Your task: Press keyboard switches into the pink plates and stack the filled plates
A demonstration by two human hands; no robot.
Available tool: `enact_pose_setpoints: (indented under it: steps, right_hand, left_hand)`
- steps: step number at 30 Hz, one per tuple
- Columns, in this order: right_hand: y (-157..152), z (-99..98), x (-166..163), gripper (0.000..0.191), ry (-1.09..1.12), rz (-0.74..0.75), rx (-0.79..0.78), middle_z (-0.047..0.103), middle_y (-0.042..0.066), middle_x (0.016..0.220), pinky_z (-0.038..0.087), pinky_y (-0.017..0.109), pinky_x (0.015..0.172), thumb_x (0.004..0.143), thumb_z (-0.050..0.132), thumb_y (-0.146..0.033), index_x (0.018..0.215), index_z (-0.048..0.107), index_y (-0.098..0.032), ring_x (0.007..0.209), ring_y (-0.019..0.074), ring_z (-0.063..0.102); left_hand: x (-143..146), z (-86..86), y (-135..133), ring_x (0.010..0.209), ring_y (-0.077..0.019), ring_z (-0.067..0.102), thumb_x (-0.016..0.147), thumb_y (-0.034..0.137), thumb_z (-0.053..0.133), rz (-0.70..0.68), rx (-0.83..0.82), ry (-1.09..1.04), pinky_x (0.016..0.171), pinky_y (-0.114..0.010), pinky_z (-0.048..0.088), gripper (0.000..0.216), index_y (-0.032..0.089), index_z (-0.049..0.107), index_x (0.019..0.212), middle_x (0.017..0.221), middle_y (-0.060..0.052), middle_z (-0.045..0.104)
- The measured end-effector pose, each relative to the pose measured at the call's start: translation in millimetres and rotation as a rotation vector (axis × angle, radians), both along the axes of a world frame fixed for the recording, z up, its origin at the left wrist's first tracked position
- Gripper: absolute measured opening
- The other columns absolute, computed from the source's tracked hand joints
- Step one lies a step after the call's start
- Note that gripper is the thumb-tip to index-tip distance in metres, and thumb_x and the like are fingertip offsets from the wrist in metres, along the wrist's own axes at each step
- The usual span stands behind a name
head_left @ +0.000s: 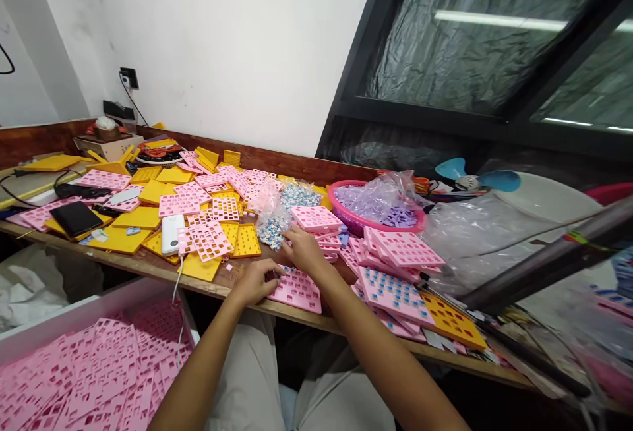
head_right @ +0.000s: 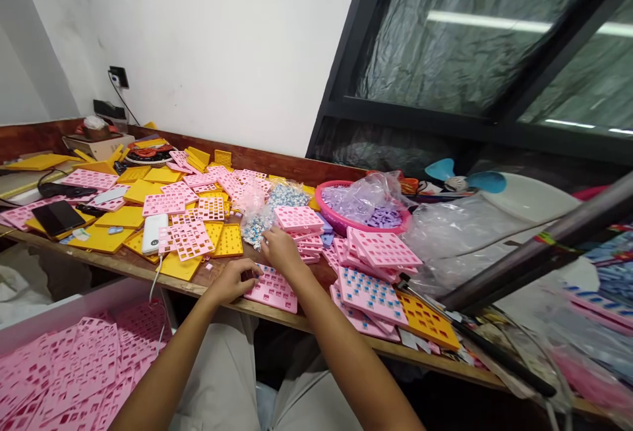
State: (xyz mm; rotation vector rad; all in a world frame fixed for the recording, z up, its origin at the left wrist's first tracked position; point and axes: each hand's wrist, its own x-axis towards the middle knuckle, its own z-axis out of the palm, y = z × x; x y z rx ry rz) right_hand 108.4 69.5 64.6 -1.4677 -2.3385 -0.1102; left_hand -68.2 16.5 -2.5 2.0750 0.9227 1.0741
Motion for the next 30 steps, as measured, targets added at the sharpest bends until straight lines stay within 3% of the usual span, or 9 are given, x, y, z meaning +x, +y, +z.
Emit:
enact_pose_setpoints:
  steps: [4,9,20,25,30]
  right_hand:
    - [-36.7,-30.1,37.2,0.031,0.514,0.047,0.026,0.074,0.008,0.111,0.052,0.034,0.090,0.092,0.057,-0.026,0.120,0.069,-0.019,0.099,0.0223,0.068]
    - [-57.3,-70.0,55.0,0.025,0.761,-0.010,-0.029,0.076,0.009,0.105,0.055,0.036,0.087,0.092,0.058,-0.033,0.105,0.074,-0.018,0.094,0.0232,0.071]
    - [-53.9,-74.8,53.8,0.030,0.730,-0.010,-0.095,0.076,0.007,0.103,0.055,0.031,0.078,0.086,0.057,-0.023,0.113,0.071,-0.019,0.085,0.0200,0.070]
    - [-52.9,-76.6,55.8,0.030,0.662,-0.011,-0.109,0.077,0.005,0.095,0.053,0.029,0.075,0.082,0.056,-0.016,0.105,0.074,-0.019,0.079,0.0188,0.069]
    - [-52.3,-78.1,56.4,0.027,0.682,0.021,-0.109,0.077,0.006,0.102,0.053,0.032,0.084,0.083,0.058,-0.015,0.104,0.075,-0.020,0.089,0.0203,0.070]
  left_hand:
    - [-0.4,-1.8,0.2,0.080,-0.0159,0.063,0.078,0.009,0.061,0.001,-0.020,0.026,0.073,-0.026,0.047,0.024,0.018,0.074,0.095,0.091,-0.003,0.071]
    - [1.2,-1.0,-2.9,0.092,-0.0181,0.064,0.085,0.012,0.058,0.042,0.042,0.033,0.082,-0.028,0.047,0.021,0.019,0.072,0.099,0.098,-0.005,0.071]
    - [4.6,28.2,-3.7,0.096,-0.0210,0.065,0.087,0.008,0.051,0.005,0.120,0.437,0.088,-0.029,0.047,0.026,0.020,0.072,0.095,0.101,-0.008,0.071]
    - [11.7,35.5,-8.5,0.091,-0.0219,0.064,0.090,0.010,0.051,0.041,0.130,0.563,0.083,-0.029,0.046,0.022,0.020,0.070,0.092,0.096,-0.008,0.069]
    - [20.1,36.4,-11.9,0.098,-0.0245,0.062,0.088,0.002,0.049,0.081,0.193,0.756,0.084,-0.031,0.047,0.026,0.017,0.066,0.101,0.104,-0.013,0.067]
